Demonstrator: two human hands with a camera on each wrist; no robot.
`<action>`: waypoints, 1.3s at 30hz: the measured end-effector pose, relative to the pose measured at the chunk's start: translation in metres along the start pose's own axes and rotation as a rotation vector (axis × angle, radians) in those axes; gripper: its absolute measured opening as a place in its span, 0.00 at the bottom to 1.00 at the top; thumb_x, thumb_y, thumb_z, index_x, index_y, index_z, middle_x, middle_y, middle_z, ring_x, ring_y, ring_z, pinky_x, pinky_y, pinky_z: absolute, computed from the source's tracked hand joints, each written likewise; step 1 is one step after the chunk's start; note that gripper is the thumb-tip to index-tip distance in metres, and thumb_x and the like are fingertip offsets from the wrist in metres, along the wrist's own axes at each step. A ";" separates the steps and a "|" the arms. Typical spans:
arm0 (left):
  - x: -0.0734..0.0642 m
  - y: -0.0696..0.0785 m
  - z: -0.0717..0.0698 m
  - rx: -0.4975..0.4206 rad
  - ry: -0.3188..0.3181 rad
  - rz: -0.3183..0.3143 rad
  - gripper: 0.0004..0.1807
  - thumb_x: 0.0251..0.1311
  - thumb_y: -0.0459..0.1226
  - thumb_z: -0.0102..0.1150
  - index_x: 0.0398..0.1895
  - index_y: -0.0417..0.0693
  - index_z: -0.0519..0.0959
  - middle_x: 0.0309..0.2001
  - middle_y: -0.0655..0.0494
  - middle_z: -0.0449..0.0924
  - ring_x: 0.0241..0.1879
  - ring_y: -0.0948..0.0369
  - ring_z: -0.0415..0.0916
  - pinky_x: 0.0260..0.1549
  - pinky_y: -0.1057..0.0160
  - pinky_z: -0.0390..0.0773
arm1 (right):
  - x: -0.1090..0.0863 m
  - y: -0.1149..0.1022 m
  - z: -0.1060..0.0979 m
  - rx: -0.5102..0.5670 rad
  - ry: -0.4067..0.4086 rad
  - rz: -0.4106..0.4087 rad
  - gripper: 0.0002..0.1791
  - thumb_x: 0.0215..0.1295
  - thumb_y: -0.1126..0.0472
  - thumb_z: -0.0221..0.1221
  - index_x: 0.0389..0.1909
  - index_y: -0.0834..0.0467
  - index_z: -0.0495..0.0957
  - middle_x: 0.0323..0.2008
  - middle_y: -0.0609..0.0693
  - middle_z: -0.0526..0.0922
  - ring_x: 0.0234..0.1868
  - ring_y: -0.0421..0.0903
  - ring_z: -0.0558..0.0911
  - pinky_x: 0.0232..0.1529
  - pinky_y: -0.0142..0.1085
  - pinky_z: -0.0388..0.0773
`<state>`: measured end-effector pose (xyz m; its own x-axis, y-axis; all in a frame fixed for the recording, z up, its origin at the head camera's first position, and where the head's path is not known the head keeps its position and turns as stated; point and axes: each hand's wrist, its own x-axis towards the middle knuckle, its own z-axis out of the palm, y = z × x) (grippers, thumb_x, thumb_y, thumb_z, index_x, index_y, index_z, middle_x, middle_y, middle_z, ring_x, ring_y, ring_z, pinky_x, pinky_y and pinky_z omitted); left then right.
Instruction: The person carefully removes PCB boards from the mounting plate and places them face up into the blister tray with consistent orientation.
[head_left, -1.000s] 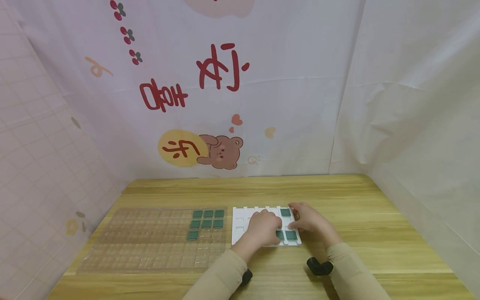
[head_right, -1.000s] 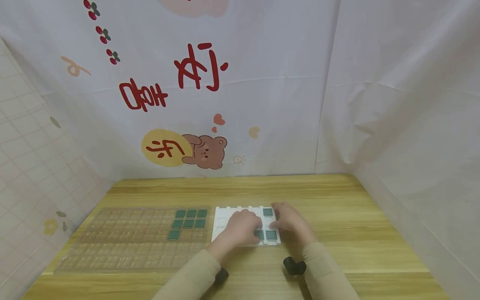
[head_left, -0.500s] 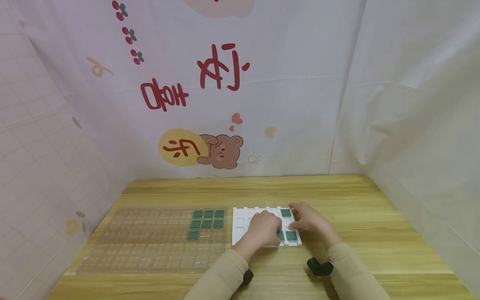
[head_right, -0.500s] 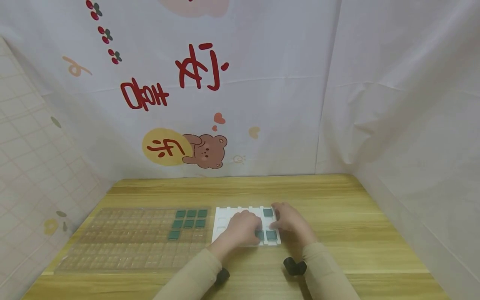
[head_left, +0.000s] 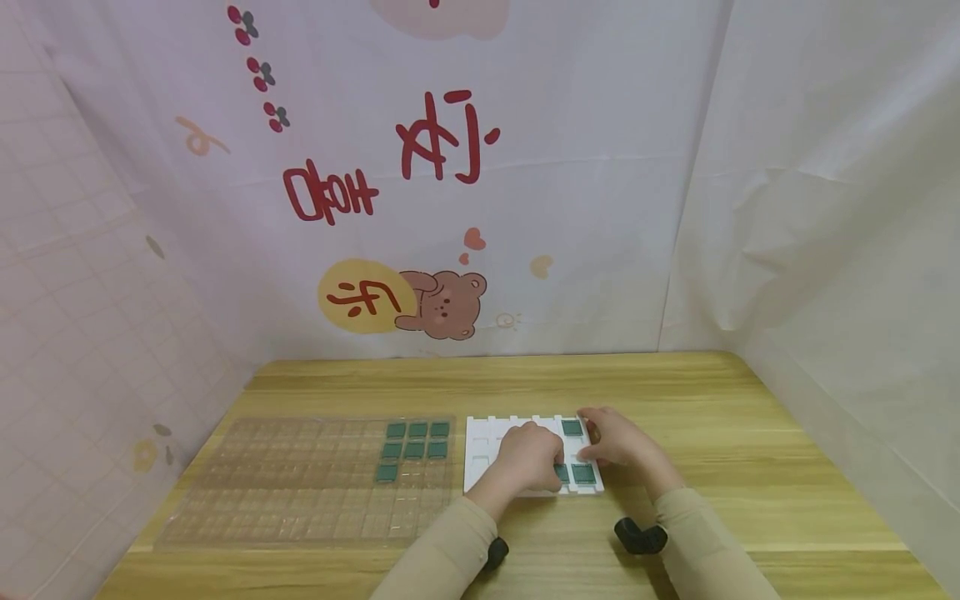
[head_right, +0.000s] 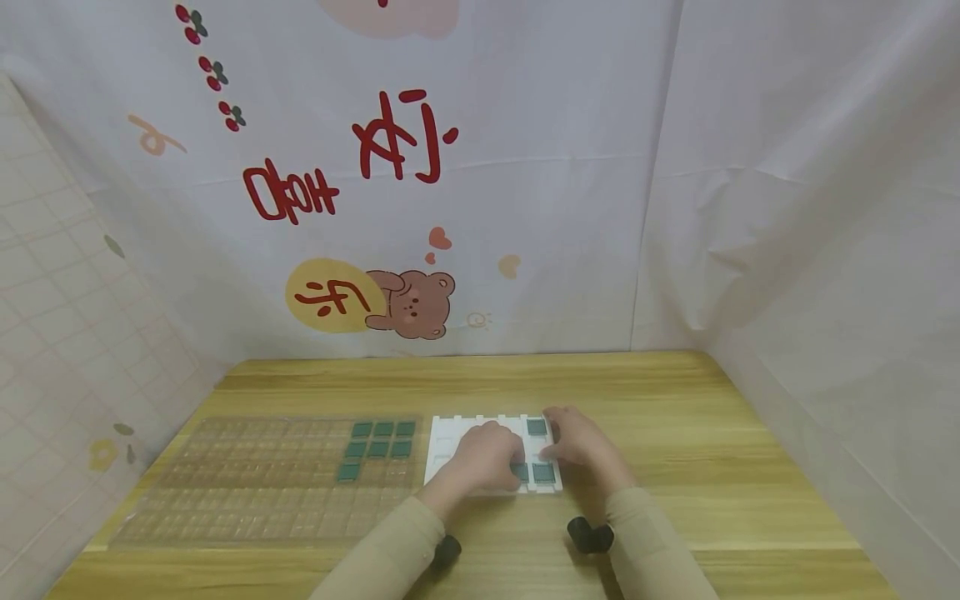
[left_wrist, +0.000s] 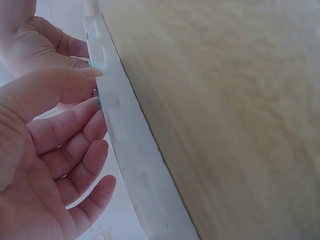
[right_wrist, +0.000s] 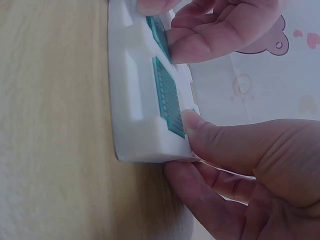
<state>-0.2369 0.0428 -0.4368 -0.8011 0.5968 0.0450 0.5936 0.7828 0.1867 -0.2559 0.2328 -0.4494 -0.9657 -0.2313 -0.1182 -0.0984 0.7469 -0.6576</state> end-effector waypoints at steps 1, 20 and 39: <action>0.000 0.000 0.000 -0.004 -0.002 -0.002 0.09 0.38 0.38 0.76 0.26 0.56 0.86 0.24 0.69 0.77 0.31 0.63 0.71 0.29 0.62 0.69 | 0.000 0.000 0.000 0.000 -0.001 -0.001 0.39 0.52 0.70 0.72 0.65 0.72 0.66 0.50 0.65 0.73 0.42 0.53 0.76 0.29 0.38 0.82; -0.002 -0.004 -0.007 -0.125 0.115 0.047 0.13 0.40 0.42 0.74 0.33 0.58 0.85 0.27 0.71 0.73 0.34 0.65 0.69 0.28 0.67 0.68 | -0.002 -0.003 -0.001 0.033 -0.009 -0.002 0.39 0.52 0.72 0.71 0.65 0.72 0.66 0.48 0.64 0.72 0.40 0.52 0.76 0.29 0.39 0.83; -0.021 0.004 -0.026 -0.151 0.312 0.128 0.15 0.43 0.42 0.72 0.38 0.58 0.86 0.37 0.69 0.80 0.43 0.64 0.73 0.39 0.69 0.73 | -0.001 -0.002 -0.001 0.008 -0.007 -0.021 0.38 0.51 0.75 0.66 0.65 0.73 0.65 0.46 0.62 0.73 0.36 0.50 0.76 0.28 0.38 0.81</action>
<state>-0.2201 0.0288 -0.4111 -0.7194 0.5880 0.3698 0.6915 0.6564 0.3015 -0.2544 0.2324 -0.4477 -0.9617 -0.2513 -0.1091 -0.1170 0.7369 -0.6658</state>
